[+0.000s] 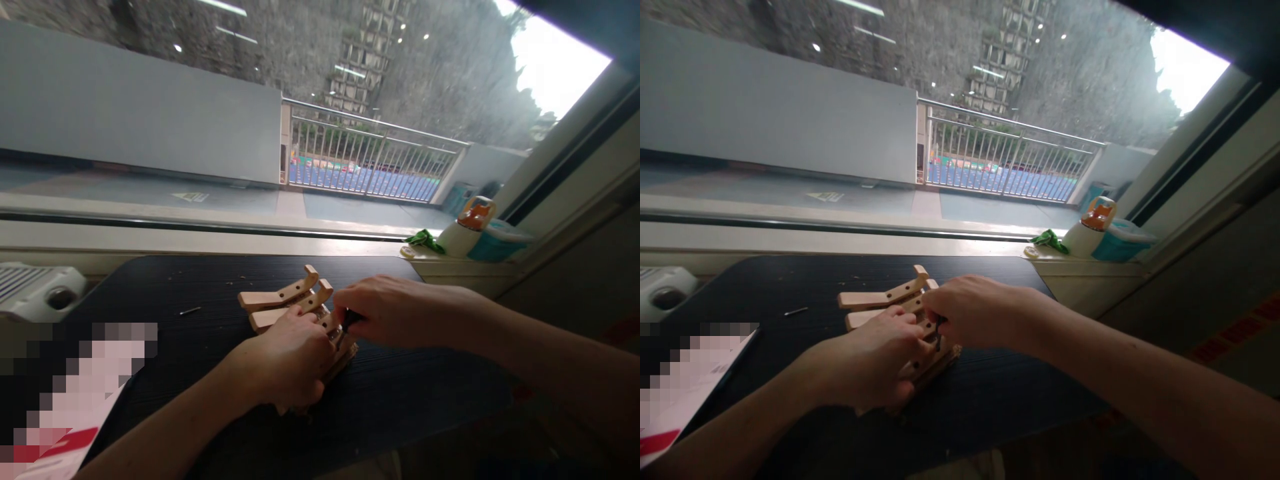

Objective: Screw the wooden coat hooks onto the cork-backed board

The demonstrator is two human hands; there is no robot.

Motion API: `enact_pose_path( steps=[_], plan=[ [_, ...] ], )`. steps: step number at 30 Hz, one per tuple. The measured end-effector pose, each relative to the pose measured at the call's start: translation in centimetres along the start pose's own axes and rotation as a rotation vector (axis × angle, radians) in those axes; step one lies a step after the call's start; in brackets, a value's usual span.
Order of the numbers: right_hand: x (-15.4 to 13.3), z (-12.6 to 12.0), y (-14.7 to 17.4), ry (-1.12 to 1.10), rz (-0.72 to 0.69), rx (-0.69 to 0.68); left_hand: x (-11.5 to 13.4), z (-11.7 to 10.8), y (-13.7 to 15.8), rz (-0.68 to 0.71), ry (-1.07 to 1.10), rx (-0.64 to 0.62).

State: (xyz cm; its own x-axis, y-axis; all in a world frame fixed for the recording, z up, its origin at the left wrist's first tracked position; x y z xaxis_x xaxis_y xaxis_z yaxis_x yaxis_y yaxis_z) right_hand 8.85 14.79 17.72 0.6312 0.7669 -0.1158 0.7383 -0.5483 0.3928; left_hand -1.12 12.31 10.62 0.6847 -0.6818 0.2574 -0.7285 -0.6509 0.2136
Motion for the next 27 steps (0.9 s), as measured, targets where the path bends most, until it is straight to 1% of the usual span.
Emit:
enact_pose_path(
  steps=[3, 5, 8, 13, 17, 22, 27],
  plan=[
    [0.5, 0.0, 0.0, 0.063, 0.080, 0.051, 0.1, 0.0, 0.0, -0.014, 0.001, -0.029],
    [0.6, -0.2, 0.1, 0.125, 0.100, 0.062, 0.0, 0.1, 0.0, -0.014, 0.011, -0.030],
    [0.3, -0.8, 0.6, 0.146, 0.045, 0.069, -0.2, 0.2, 0.0, -0.004, 0.032, -0.008],
    [-0.2, -1.3, 1.0, 0.097, -0.078, 0.072, -0.5, 0.5, -0.1, 0.010, 0.033, 0.013],
    [0.0, -0.8, 0.9, 0.063, -0.099, 0.066, -0.6, 0.8, -0.1, 0.022, 0.019, 0.022],
    [0.6, -0.6, 0.9, 0.039, -0.065, 0.072, -0.6, 1.0, -0.1, 0.030, 0.015, 0.043],
    [0.1, -1.3, 1.3, 0.096, 0.010, 0.032, -0.4, 0.8, -0.1, 0.031, 0.018, 0.035]
  ],
)
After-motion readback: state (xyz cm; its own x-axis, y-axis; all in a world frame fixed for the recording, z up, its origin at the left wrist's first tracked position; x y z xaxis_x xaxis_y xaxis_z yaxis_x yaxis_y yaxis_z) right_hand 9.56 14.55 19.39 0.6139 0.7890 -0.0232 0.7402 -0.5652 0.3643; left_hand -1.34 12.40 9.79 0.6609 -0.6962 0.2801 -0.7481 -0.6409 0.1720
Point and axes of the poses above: each hand's wrist, its own y-axis away from the middle knuckle, its own z-axis out of the palm, x = y × z, the point moved 4 cm from there along -y, towards the middle knuckle, and after that the axes turned 6 degrees about -x, right-handed, at the moved point
